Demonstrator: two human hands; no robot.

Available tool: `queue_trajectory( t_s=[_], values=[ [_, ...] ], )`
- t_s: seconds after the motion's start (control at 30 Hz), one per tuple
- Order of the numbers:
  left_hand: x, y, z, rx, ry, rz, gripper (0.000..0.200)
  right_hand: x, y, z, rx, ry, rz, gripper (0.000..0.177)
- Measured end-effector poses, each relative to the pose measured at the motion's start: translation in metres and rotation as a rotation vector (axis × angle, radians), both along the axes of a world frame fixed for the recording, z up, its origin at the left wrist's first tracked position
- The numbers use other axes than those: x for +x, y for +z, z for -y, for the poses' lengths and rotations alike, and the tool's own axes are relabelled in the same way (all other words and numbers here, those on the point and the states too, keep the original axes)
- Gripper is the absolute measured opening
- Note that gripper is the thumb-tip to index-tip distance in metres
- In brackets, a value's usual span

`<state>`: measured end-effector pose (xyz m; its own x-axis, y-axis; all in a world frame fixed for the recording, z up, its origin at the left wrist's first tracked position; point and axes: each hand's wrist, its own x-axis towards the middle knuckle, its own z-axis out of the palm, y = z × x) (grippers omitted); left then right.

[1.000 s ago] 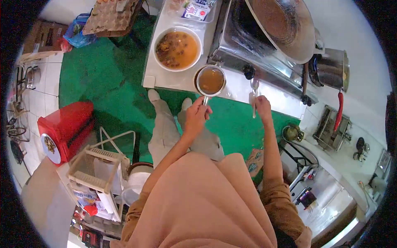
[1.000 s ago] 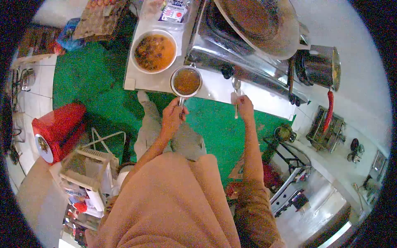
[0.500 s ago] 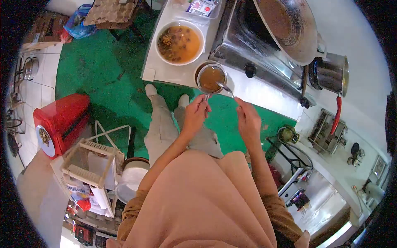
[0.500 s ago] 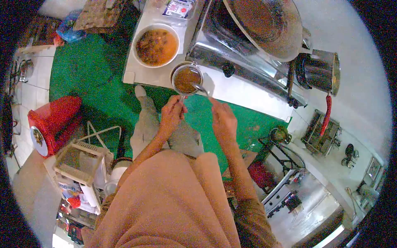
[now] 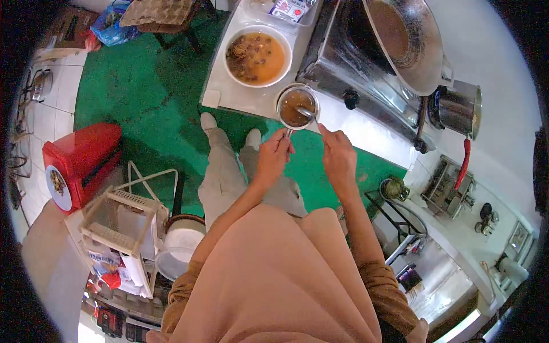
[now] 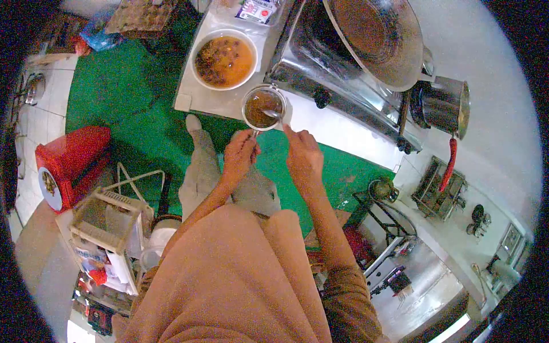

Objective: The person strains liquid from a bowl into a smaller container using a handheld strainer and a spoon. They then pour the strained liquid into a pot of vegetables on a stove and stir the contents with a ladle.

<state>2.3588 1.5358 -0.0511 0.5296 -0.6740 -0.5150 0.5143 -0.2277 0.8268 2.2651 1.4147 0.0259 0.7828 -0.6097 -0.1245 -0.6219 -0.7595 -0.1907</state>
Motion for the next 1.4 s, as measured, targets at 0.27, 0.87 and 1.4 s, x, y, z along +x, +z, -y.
queue_trajectory(
  t_s=[0.27, 0.87, 1.4],
  values=[
    [0.003, 0.008, 0.002, 0.061, -0.023, -0.012, 0.021, -0.002, 0.003, -0.005, 0.043, 0.0, 0.016, 0.036],
    [0.002, 0.0, 0.001, 0.04, -0.068, 0.018, 0.024, 0.01, -0.001, -0.005, 0.066, -0.069, 0.07, 0.031],
    [0.001, 0.001, 0.002, 0.037, -0.048, -0.012, 0.023, 0.009, 0.0, 0.002, 0.081, -0.114, 0.103, 0.031]
  ],
)
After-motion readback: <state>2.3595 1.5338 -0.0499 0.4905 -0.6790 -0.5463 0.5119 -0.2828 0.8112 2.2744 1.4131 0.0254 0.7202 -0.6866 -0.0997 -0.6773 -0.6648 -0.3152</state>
